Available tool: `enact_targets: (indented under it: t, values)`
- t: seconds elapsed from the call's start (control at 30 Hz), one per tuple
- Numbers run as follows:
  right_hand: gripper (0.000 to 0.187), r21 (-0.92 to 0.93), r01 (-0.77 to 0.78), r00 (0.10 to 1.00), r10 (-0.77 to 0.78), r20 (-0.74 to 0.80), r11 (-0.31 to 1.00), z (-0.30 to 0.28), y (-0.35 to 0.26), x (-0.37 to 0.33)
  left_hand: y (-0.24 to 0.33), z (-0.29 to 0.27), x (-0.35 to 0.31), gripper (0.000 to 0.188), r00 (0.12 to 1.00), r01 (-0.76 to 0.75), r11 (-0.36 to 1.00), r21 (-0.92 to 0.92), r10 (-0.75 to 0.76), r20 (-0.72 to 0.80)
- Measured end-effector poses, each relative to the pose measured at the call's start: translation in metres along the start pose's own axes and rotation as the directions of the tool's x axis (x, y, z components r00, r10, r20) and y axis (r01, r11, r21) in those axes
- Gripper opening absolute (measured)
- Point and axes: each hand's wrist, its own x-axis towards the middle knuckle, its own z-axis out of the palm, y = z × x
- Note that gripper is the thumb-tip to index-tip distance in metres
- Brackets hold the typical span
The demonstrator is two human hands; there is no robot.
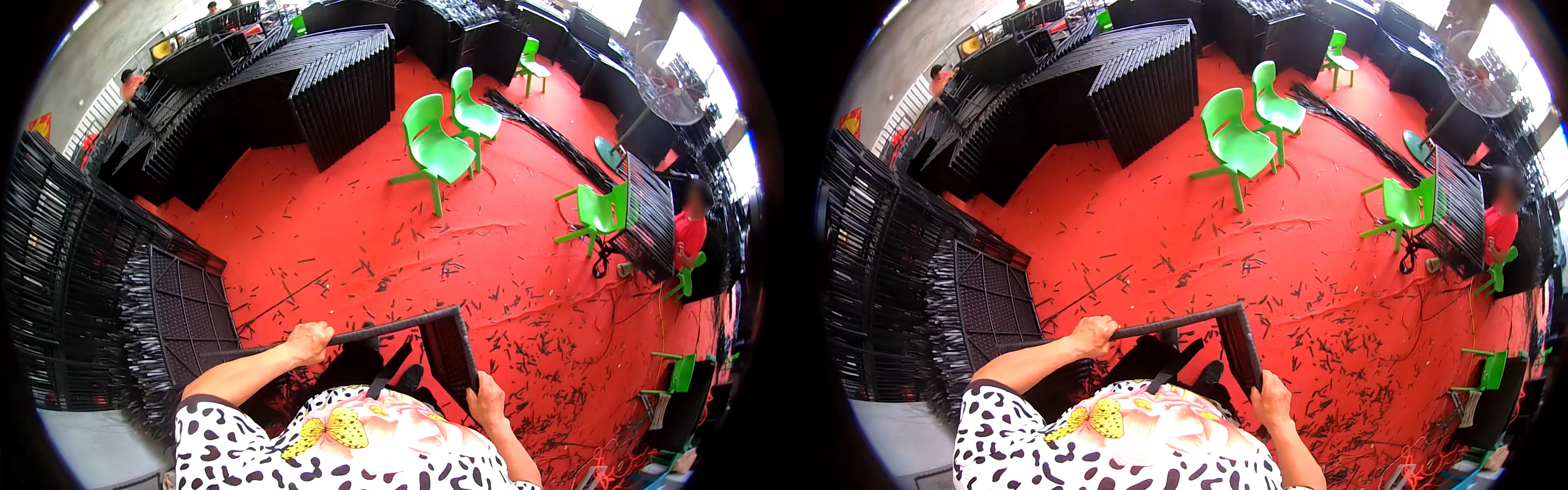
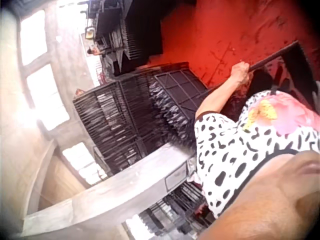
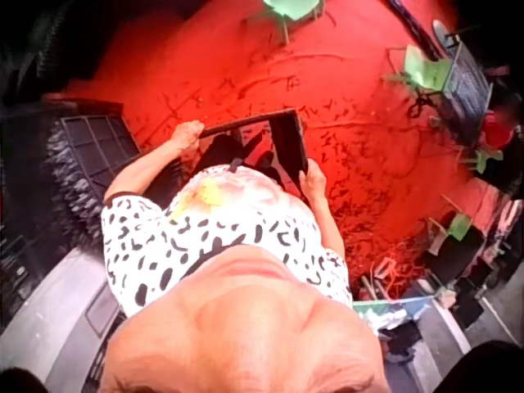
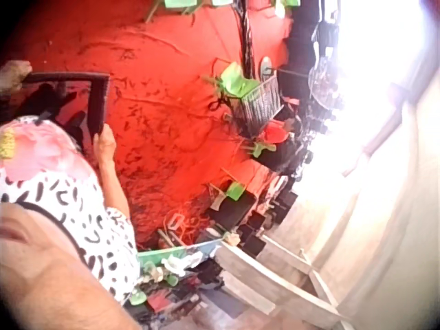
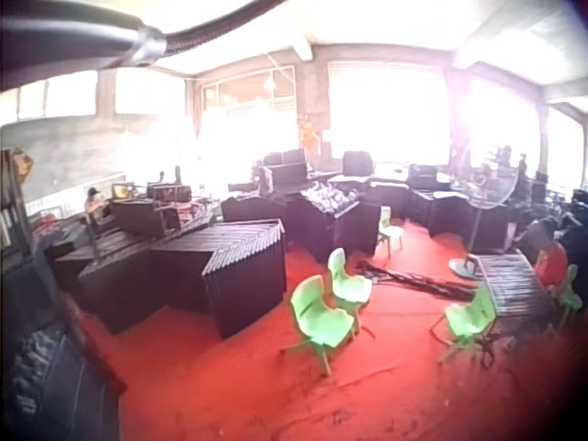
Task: The person uses a knife to trim excess plastic strands from the edges of a black plastic frame. After trimming, they carry the frame and place it on a stack of similar frames.
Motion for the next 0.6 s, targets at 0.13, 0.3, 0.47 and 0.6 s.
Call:
enact_targets:
  t: [0.13,0.3,0.47,0.6]
  values:
    - [0.033,-0.026,0.126,0.988,-0.124,0.087,0.992,0.002,-0.029,0.088,-0.046,-0.001,-0.013,0.017,0.993,0.103,0.991,-0.088,-0.107,-0.041]
    - [0.035,-0.081,0.262,0.949,-0.242,0.199,0.962,0.021,-0.077,0.206,-0.127,0.002,-0.003,0.019,0.969,0.213,0.957,-0.195,-0.233,-0.083]
    - [0.036,-0.125,0.316,0.92,-0.271,0.282,0.941,0.034,-0.135,0.3,-0.201,-0.021,0.016,0.021,0.951,0.287,0.922,-0.259,-0.307,-0.04]
    - [0.037,-0.127,0.349,0.904,-0.298,0.306,0.928,0.042,-0.169,0.358,-0.247,-0.048,0.035,0.017,0.93,0.264,0.921,-0.287,-0.322,-0.178]
